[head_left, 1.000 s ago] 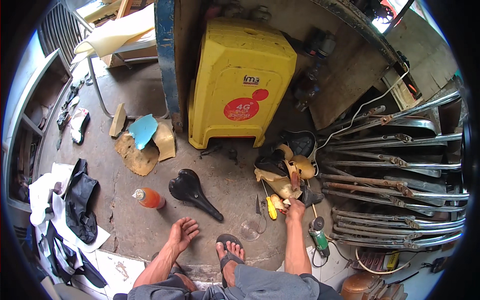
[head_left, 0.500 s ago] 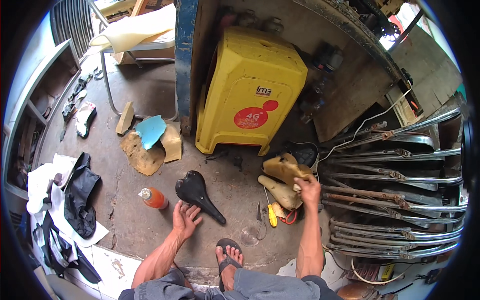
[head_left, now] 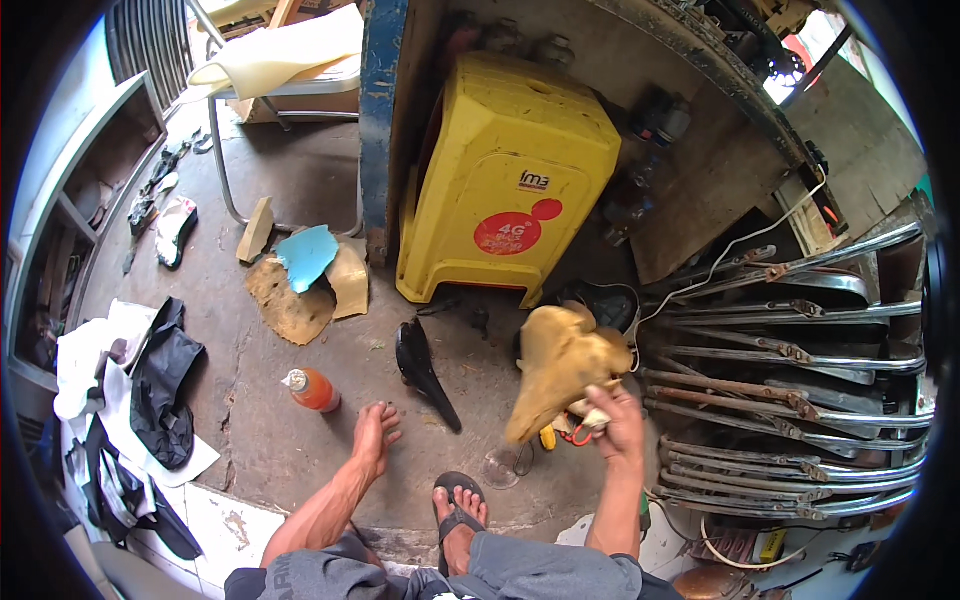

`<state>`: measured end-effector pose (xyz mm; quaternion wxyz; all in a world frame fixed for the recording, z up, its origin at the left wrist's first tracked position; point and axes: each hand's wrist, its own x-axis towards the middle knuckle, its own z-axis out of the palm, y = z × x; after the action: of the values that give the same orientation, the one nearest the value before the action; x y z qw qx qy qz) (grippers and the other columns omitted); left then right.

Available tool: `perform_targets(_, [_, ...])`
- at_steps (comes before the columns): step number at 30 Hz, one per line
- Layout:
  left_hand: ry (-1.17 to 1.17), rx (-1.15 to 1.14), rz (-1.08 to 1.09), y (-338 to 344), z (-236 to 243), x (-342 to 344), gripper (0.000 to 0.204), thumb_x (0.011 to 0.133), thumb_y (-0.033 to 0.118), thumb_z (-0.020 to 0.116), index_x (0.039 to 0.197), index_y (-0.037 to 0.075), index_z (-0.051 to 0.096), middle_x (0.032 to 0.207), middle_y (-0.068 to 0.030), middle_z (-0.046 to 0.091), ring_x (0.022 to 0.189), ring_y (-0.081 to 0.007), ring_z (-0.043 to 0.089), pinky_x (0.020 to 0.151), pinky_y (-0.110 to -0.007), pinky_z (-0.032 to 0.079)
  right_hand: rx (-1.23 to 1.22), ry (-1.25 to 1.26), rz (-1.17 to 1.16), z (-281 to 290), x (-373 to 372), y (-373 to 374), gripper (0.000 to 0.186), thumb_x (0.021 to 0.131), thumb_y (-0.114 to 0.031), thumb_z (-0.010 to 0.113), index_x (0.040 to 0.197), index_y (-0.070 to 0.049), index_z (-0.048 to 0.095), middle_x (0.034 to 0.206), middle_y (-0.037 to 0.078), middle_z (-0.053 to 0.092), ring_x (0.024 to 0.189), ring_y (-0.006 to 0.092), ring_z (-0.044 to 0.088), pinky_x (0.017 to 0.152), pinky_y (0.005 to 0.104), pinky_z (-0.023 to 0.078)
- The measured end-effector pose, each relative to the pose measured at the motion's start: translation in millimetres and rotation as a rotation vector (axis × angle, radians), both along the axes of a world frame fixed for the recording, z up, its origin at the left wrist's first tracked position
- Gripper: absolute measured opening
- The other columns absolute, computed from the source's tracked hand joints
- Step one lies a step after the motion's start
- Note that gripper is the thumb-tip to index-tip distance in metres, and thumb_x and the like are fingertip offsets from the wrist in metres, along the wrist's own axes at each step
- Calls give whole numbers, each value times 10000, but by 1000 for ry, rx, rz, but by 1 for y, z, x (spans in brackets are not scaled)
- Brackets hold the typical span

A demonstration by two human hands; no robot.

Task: The person reupholsters a bicycle seat by applying adhesive from a bottle to the seat frame and a piece of foam, then pressing the foam onto the seat to bond them together.

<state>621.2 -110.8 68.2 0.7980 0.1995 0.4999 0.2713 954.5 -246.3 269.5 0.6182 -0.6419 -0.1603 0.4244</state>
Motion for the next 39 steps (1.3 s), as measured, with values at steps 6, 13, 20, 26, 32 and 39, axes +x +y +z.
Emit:
perform_targets(6, [-313, 121, -284, -37, 64, -10, 740, 1004, 425, 608, 1569, 87, 269, 1509, -161, 438, 1309, -249, 489, 1063, -465, 419, -355, -302, 433, -26, -103, 22, 327, 852, -322, 811, 981, -26, 759, 735, 92, 723, 547, 135, 641, 497, 276, 491])
perform_targets(13, [-200, 57, -652, -41, 54, -27, 658, 1029, 387, 582, 1530, 20, 367, 1464, -168, 519, 1253, -250, 558, 1052, -395, 455, -884, -961, 821, -31, -43, -7, 471, 766, -409, 854, 1041, -33, 777, 879, 179, 754, 795, 261, 728, 756, 396, 565])
perform_targets(20, [-52, 76, -707, -43, 49, -23, 513, 1055, 325, 544, 1440, -11, 497, 1356, -153, 612, 1205, -236, 588, 1020, -381, 476, -859, -946, 187, -57, 37, 1, 630, 778, -406, 821, 1261, -33, 668, 1082, 273, 718, 1022, 413, 705, 904, 470, 546])
perform_targets(26, [6, 79, -689, -44, 39, -34, 481, 1058, 317, 534, 1405, -16, 526, 1327, -158, 625, 1168, -235, 607, 1003, -371, 479, -954, -1187, 48, -104, 56, 47, 474, 835, -363, 763, 1131, -9, 655, 1003, 309, 714, 970, 484, 694, 869, 526, 547])
perform_targets(32, [48, 120, -659, -39, 42, -40, 453, 1055, 302, 528, 1374, -19, 551, 1305, -161, 635, 1155, -229, 609, 991, -364, 483, -738, -1106, -201, -111, 75, 21, 292, 872, -306, 715, 947, -24, 734, 865, 185, 743, 741, 324, 725, 654, 469, 559])
perform_targets(39, [26, 98, -673, -39, 38, -25, 443, 1052, 305, 537, 1357, -16, 566, 1273, -147, 649, 1144, -225, 607, 979, -359, 490, 167, 475, -246, -123, -9, -57, 161, 971, -256, 657, 1041, -111, 660, 729, -12, 620, 532, 92, 544, 446, 237, 399])
